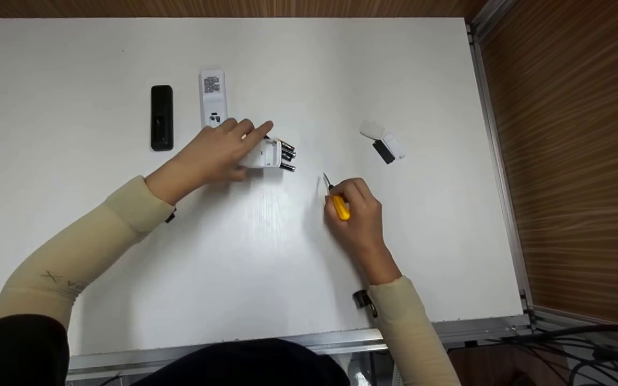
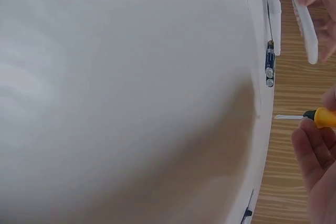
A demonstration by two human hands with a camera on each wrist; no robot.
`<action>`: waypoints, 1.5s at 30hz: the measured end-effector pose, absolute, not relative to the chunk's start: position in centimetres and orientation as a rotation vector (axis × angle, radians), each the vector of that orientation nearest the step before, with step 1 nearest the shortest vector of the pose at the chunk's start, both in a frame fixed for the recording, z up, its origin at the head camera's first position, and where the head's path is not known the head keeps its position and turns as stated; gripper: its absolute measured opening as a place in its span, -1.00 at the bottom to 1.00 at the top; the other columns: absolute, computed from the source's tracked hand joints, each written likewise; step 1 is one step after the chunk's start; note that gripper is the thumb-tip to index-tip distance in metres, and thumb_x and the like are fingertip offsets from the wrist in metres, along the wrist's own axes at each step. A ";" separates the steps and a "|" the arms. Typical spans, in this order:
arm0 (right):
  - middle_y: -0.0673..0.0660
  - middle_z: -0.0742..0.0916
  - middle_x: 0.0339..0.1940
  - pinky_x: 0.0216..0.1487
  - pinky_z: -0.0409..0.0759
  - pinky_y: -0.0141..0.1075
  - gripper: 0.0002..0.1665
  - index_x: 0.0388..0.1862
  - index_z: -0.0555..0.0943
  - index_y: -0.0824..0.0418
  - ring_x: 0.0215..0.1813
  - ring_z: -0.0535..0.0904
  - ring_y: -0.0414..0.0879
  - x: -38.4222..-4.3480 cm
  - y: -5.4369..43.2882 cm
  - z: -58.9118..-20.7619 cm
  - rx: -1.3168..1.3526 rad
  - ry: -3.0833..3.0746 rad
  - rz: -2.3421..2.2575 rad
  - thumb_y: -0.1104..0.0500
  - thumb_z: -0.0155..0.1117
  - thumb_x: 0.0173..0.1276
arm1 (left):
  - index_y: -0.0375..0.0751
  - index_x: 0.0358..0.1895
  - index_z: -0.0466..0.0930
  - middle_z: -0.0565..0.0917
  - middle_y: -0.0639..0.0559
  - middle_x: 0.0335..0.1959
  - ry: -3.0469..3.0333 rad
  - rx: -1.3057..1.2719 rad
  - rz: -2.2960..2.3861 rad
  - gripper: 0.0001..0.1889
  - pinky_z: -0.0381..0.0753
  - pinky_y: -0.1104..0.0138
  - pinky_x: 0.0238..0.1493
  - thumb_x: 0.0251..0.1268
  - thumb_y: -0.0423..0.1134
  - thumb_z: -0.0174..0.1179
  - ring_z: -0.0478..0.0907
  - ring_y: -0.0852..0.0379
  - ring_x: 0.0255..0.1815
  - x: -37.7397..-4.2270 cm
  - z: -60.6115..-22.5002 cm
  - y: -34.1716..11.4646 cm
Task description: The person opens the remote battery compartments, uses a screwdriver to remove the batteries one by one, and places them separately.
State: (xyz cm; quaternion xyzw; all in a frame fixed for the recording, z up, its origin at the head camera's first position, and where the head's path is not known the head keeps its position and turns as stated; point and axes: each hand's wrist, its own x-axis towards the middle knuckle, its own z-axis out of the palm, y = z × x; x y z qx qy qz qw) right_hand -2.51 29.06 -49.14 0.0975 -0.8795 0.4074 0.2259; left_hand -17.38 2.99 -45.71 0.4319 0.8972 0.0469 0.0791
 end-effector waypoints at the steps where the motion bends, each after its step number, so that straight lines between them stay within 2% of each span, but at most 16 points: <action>1: 0.34 0.62 -0.34 -0.13 0.53 -0.59 -0.79 -0.37 0.58 0.45 -0.32 0.58 0.04 -2.4 29.0 -49.1 0.263 -2.428 1.124 0.61 0.36 0.02 | -0.19 0.57 0.01 0.45 -0.24 0.22 2.685 1.336 0.098 0.01 0.65 0.00 -0.29 0.10 -0.12 0.43 0.47 -0.24 0.09 -17.9 -45.5 3.1; 4: 0.34 0.62 -0.34 -0.13 0.53 -0.60 -0.79 -0.36 0.58 0.44 -0.32 0.58 0.02 -2.2 28.8 -49.2 0.250 -2.435 1.123 0.60 0.37 0.03 | -0.24 0.49 0.13 0.43 -0.24 0.18 2.682 1.456 -0.032 -0.07 0.65 0.04 -0.33 0.08 -0.10 0.44 0.45 -0.23 0.06 -19.5 -45.0 3.4; 8: 0.34 0.62 -0.33 -0.13 0.53 -0.61 -0.78 -0.36 0.58 0.44 -0.31 0.59 0.03 -1.9 28.8 -49.2 0.222 -2.435 1.112 0.60 0.37 0.03 | -0.31 0.20 0.37 0.42 -0.22 0.08 2.663 1.560 -0.163 -0.27 0.64 0.05 -0.33 0.04 -0.01 0.48 0.44 -0.20 -0.01 -21.3 -45.0 4.1; 11: 0.34 0.62 -0.34 -0.14 0.52 -0.61 -0.78 -0.37 0.58 0.45 -0.32 0.58 0.04 -1.7 28.7 -49.2 0.204 -2.427 1.113 0.61 0.36 0.02 | -0.30 0.09 0.42 0.43 -0.20 0.07 2.646 1.603 -0.229 -0.35 0.64 0.06 -0.30 0.05 0.00 0.49 0.44 -0.17 -0.02 -22.4 -45.2 4.6; 16: 0.35 0.62 -0.34 -0.15 0.52 -0.62 -0.79 -0.37 0.58 0.45 -0.33 0.58 0.04 -1.3 28.5 -49.2 0.176 -2.423 1.118 0.61 0.36 0.04 | -0.28 0.10 0.42 0.43 -0.19 0.10 2.649 1.662 -0.301 -0.65 0.64 -0.03 -0.09 0.32 -0.34 0.27 0.44 -0.19 0.04 -24.2 -45.4 5.5; 18: 0.34 0.62 -0.33 -0.14 0.53 -0.62 -0.80 -0.36 0.58 0.44 -0.33 0.59 0.03 -1.0 28.4 -49.3 0.157 -2.429 1.125 0.60 0.36 0.05 | -0.27 0.12 0.40 0.42 -0.19 0.11 2.649 1.687 -0.334 -0.68 0.61 -0.08 -0.01 0.34 -0.44 0.19 0.44 -0.21 0.07 -25.0 -45.5 5.8; 24: 0.31 0.63 -0.31 -0.12 0.54 -0.61 -0.80 -0.34 0.59 0.43 -0.30 0.59 -0.03 -0.4 28.2 -49.2 0.096 -2.446 1.134 0.57 0.37 0.08 | -0.20 0.21 0.31 0.36 -0.15 0.19 2.576 1.752 -0.465 -0.64 0.57 -0.10 0.11 0.44 -0.53 0.04 0.41 -0.21 0.18 -26.9 -46.4 6.4; 30: 0.32 0.63 -0.31 -0.13 0.55 -0.60 -0.80 -0.34 0.58 0.43 -0.30 0.59 -0.01 -0.1 28.1 -48.9 0.109 -2.429 1.137 0.59 0.36 0.07 | -0.13 0.32 0.21 0.27 -0.15 0.32 2.447 1.819 -0.621 -0.46 0.49 -0.15 0.23 0.37 -0.52 0.15 0.32 -0.23 0.33 -27.6 -47.4 6.8; 33: 0.32 0.63 -0.31 -0.13 0.55 -0.60 -0.80 -0.34 0.59 0.43 -0.30 0.60 -0.01 0.1 28.1 -48.9 0.107 -2.429 1.132 0.60 0.35 0.07 | -0.13 0.31 0.19 0.26 -0.15 0.30 2.386 1.868 -0.706 -0.45 0.47 -0.16 0.24 0.35 -0.47 0.20 0.32 -0.23 0.32 -27.6 -47.7 7.2; 40: 0.31 0.63 -0.31 -0.15 0.55 -0.60 -0.78 -0.34 0.59 0.43 -0.31 0.59 -0.02 0.6 28.3 -49.1 0.077 -2.424 1.131 0.60 0.35 0.05 | -0.10 0.27 0.21 0.28 -0.12 0.25 2.321 1.906 -0.778 -0.32 0.39 -0.15 0.29 0.12 -0.38 0.39 0.33 -0.22 0.27 -27.9 -48.1 7.5; 45: 0.30 0.63 -0.33 -0.16 0.55 -0.60 -0.78 -0.35 0.59 0.43 -0.32 0.58 -0.02 0.6 28.2 -49.2 0.097 -2.418 1.126 0.61 0.35 0.04 | -0.08 0.28 0.18 0.29 -0.10 0.23 2.349 1.890 -0.807 -0.36 0.36 -0.11 0.34 0.23 -0.38 0.36 0.34 -0.17 0.26 -28.0 -48.6 6.7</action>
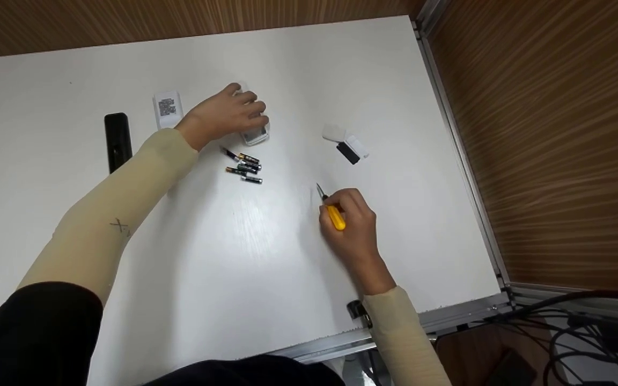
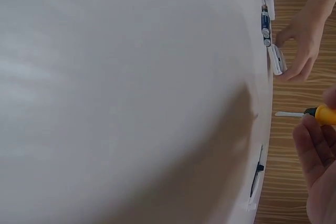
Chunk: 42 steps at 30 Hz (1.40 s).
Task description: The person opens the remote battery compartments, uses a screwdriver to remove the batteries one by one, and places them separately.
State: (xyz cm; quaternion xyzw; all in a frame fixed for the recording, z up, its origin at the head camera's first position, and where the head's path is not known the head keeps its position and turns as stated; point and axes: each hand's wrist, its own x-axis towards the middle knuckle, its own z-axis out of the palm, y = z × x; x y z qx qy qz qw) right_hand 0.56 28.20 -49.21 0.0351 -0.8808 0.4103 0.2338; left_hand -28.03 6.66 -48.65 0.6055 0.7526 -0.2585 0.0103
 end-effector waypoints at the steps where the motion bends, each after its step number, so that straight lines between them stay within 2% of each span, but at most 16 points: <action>1: 0.31 0.63 -0.33 -0.17 0.55 -0.60 -0.78 -0.36 0.59 0.43 -0.33 0.58 -0.01 0.5 28.2 -49.2 0.107 -2.417 1.126 0.61 0.35 0.03 | -0.06 0.28 0.18 0.29 -0.10 0.23 2.359 1.883 -0.799 -0.36 0.36 -0.11 0.34 0.25 -0.38 0.35 0.34 -0.16 0.26 -28.0 -48.8 6.4; 10: 0.34 0.63 -0.33 -0.16 0.56 -0.59 -0.78 -0.35 0.60 0.45 -0.33 0.59 0.02 -0.1 28.5 -48.8 0.147 -2.408 1.127 0.62 0.36 0.02 | -0.01 0.28 0.18 0.28 -0.10 0.27 2.380 1.853 -0.695 -0.31 0.36 -0.15 0.34 0.17 -0.47 0.35 0.29 -0.18 0.31 -27.8 -49.5 5.6; 14: 0.34 0.63 -0.34 -0.16 0.56 -0.59 -0.78 -0.35 0.60 0.45 -0.33 0.58 0.01 -0.2 28.5 -48.9 0.143 -2.411 1.137 0.60 0.36 0.02 | -0.03 0.25 0.21 0.29 -0.09 0.25 2.405 1.826 -0.632 -0.37 0.43 -0.12 0.27 0.21 -0.50 0.30 0.30 -0.19 0.28 -27.8 -49.7 5.5; 18: 0.31 0.64 -0.31 -0.14 0.57 -0.58 -0.78 -0.31 0.60 0.44 -0.30 0.60 -0.03 -0.5 28.5 -49.1 0.130 -2.426 1.149 0.58 0.37 0.05 | -0.02 0.38 0.18 0.28 -0.08 0.30 2.440 1.783 -0.592 -0.34 0.45 -0.09 0.26 0.29 -0.54 0.19 0.29 -0.17 0.31 -27.6 -50.0 5.4; 22: 0.29 0.66 -0.26 -0.11 0.58 -0.57 -0.76 -0.26 0.60 0.43 -0.27 0.62 -0.05 -1.1 28.7 -49.3 0.119 -2.448 1.165 0.55 0.40 0.08 | -0.02 0.55 0.01 0.22 -0.06 0.42 2.500 1.672 -0.590 -0.21 0.38 -0.10 0.34 0.36 -0.52 0.15 0.23 -0.15 0.40 -27.1 -49.8 5.1; 27: 0.32 0.67 -0.27 -0.07 0.56 -0.56 -0.75 -0.29 0.60 0.46 -0.25 0.62 0.05 -2.0 29.0 -49.3 0.162 -2.427 1.158 0.57 0.44 0.05 | -0.02 0.58 0.01 0.27 -0.04 0.43 2.751 1.495 -0.282 -0.24 0.45 -0.01 0.28 0.41 -0.50 0.10 0.27 -0.12 0.39 -25.9 -48.4 4.5; 34: 0.36 0.66 -0.30 -0.05 0.53 -0.56 -0.77 -0.35 0.59 0.47 -0.24 0.60 0.09 -4.1 29.5 -49.1 0.204 -2.382 1.145 0.59 0.43 0.04 | -0.05 0.51 0.25 0.43 -0.07 0.34 3.005 1.315 0.593 -0.38 0.52 -0.02 0.16 0.39 -0.35 0.10 0.40 -0.11 0.31 -22.2 -46.7 -0.1; 39: 0.38 0.66 -0.30 -0.08 0.53 -0.56 -0.82 -0.37 0.58 0.48 -0.26 0.59 0.10 -6.3 30.3 -49.6 0.216 -2.369 1.149 0.58 0.39 0.07 | -0.06 0.48 0.32 0.49 -0.06 0.29 3.094 1.208 0.877 -0.39 0.54 0.04 0.14 0.36 -0.26 0.17 0.43 -0.08 0.28 -17.7 -46.6 -4.3; 42: 0.32 0.67 -0.29 -0.09 0.52 -0.57 -0.85 -0.36 0.60 0.43 -0.25 0.59 0.04 -8.1 31.2 -50.8 0.201 -2.367 1.129 0.52 0.40 0.11 | -0.08 0.47 0.34 0.51 -0.07 0.27 3.114 1.096 1.001 -0.38 0.53 0.11 0.16 0.34 -0.27 0.20 0.45 -0.06 0.25 -14.7 -47.0 -6.2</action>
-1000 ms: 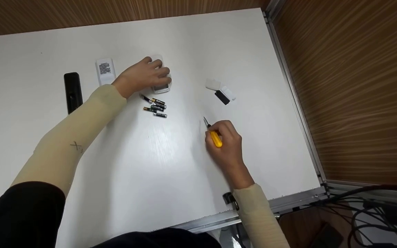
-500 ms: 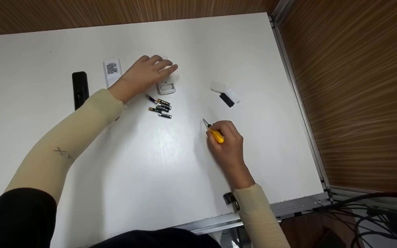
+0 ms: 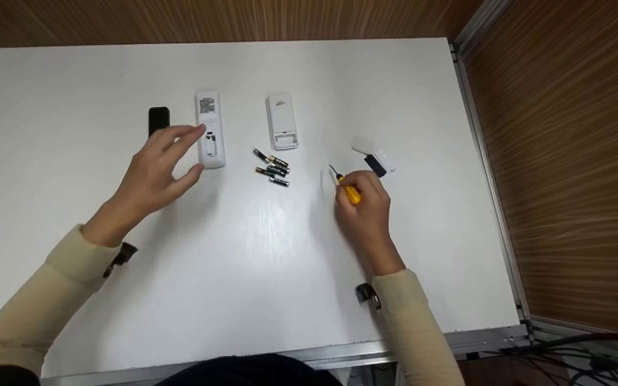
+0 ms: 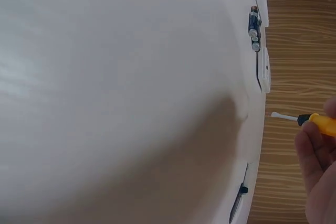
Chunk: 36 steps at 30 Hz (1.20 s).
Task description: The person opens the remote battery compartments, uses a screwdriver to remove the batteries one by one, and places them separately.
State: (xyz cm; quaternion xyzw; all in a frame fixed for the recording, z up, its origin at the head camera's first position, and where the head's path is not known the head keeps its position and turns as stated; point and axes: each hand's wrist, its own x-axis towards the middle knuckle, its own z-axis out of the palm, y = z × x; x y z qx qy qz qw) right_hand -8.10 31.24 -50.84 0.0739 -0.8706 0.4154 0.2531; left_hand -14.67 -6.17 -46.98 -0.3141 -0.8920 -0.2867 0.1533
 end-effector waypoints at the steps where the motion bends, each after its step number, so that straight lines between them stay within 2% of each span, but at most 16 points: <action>1: 0.29 0.67 -0.28 -0.09 0.52 -0.57 -0.85 -0.36 0.61 0.41 -0.24 0.59 0.02 -8.8 31.6 -51.2 0.189 -2.367 1.123 0.50 0.40 0.12 | -0.08 0.47 0.34 0.51 -0.07 0.26 -2.558 -0.871 -0.856 -0.37 0.53 0.12 0.16 0.32 -0.29 0.22 0.45 -0.05 0.24 -13.6 -47.2 -6.6; 9: 0.12 0.67 -0.17 0.03 0.55 -0.51 -0.88 -0.25 0.65 0.30 -0.11 0.59 -0.16 -13.9 33.6 -52.5 -0.084 -2.456 1.123 0.27 0.37 0.27 | -0.09 0.46 0.35 0.52 -0.08 0.22 -2.604 -0.632 -0.983 -0.31 0.55 0.11 0.14 0.23 -0.31 0.32 0.46 -0.05 0.25 -5.8 -50.3 -7.9; 15: 0.14 0.66 -0.10 0.07 0.56 -0.38 -0.83 -0.19 0.65 0.28 -0.06 0.59 -0.10 -16.4 34.7 -52.9 -0.224 -2.548 1.060 0.20 0.30 0.33 | -0.10 0.45 0.37 0.54 -0.07 0.20 -2.615 -0.539 -1.008 -0.28 0.58 0.12 0.08 0.17 -0.33 0.36 0.48 -0.06 0.24 -2.0 -51.5 -7.3; 20: 0.16 0.63 -0.08 0.11 0.59 -0.25 -0.82 -0.17 0.66 0.27 -0.03 0.58 -0.04 -17.7 35.5 -53.4 -0.277 -2.620 1.011 0.17 0.25 0.37 | -0.11 0.44 0.40 0.55 -0.06 0.21 -2.560 -0.542 -1.019 -0.27 0.59 0.16 0.05 0.12 -0.37 0.39 0.49 -0.01 0.22 -1.0 -51.5 -6.8; 29: 0.15 0.57 0.05 0.21 0.53 -0.21 -0.79 -0.04 0.64 0.24 0.11 0.52 -0.04 -19.2 34.8 -53.6 -0.303 -2.759 0.956 0.18 0.17 0.45 | -0.11 0.43 0.40 0.56 -0.06 0.19 -2.535 -0.550 -1.029 -0.26 0.61 0.18 0.02 0.11 -0.36 0.40 0.49 0.00 0.21 -0.9 -51.3 -6.6; 36: 0.16 0.61 -0.02 0.08 0.55 -0.13 -0.76 -0.06 0.65 0.22 0.02 0.56 0.01 -18.9 34.7 -54.1 -0.341 -2.842 0.884 0.15 0.15 0.42 | -0.12 0.43 0.41 0.58 -0.06 0.16 -2.534 -0.563 -1.031 -0.28 0.62 0.19 -0.02 0.13 -0.35 0.38 0.51 0.00 0.19 -0.7 -51.5 -6.4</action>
